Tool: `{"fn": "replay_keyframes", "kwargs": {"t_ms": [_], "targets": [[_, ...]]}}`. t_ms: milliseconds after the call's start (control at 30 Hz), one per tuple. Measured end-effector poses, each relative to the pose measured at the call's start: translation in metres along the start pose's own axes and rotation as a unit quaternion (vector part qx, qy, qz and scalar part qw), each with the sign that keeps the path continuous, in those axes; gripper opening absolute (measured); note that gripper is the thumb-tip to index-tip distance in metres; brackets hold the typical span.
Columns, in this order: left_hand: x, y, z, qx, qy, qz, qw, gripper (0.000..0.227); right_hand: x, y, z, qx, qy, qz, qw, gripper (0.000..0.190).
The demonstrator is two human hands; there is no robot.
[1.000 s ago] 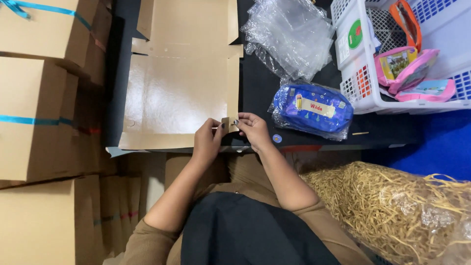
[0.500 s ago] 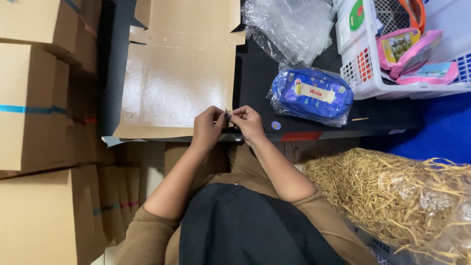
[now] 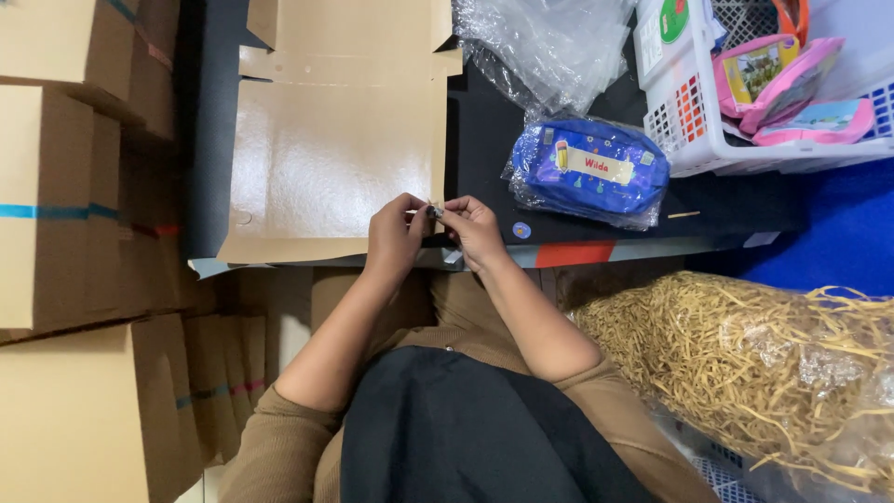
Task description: The person assembles a flat cardboard box, inserts shredded paper filler, and places two blue pencil cases inside before closing the box. The person then individually wraps two pink pencil cases in clear plastic film.
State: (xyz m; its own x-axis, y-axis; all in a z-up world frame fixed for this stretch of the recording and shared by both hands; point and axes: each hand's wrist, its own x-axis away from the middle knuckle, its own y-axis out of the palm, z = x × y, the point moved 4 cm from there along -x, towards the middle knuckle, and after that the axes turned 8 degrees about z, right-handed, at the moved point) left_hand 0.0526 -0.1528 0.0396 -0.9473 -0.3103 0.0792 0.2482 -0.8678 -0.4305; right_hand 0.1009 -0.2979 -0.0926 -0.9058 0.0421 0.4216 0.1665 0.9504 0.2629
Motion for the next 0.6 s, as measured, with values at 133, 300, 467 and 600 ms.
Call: {"fn": "replay_keyframes", "kwargs": {"t_ms": [133,300,467,600], "targets": [[-0.002,0.001,-0.005,-0.003,-0.008,0.0,1.0,0.015,-0.005,-0.004,0.007,-0.026,0.02,0.0,0.999,0.021],[-0.003,0.002,-0.001,-0.023,0.009,-0.023,0.999,0.017,-0.007,-0.003,0.005,-0.053,0.043,-0.011,0.998,0.019],[-0.009,0.008,-0.008,-0.009,0.005,-0.023,1.0,0.019,-0.013,-0.004,0.006,-0.043,0.054,-0.011,0.998,0.019],[-0.008,0.008,-0.001,-0.016,-0.006,-0.027,0.999,0.023,-0.012,-0.001,0.0,-0.032,0.071,-0.007,0.997,0.018]]}}
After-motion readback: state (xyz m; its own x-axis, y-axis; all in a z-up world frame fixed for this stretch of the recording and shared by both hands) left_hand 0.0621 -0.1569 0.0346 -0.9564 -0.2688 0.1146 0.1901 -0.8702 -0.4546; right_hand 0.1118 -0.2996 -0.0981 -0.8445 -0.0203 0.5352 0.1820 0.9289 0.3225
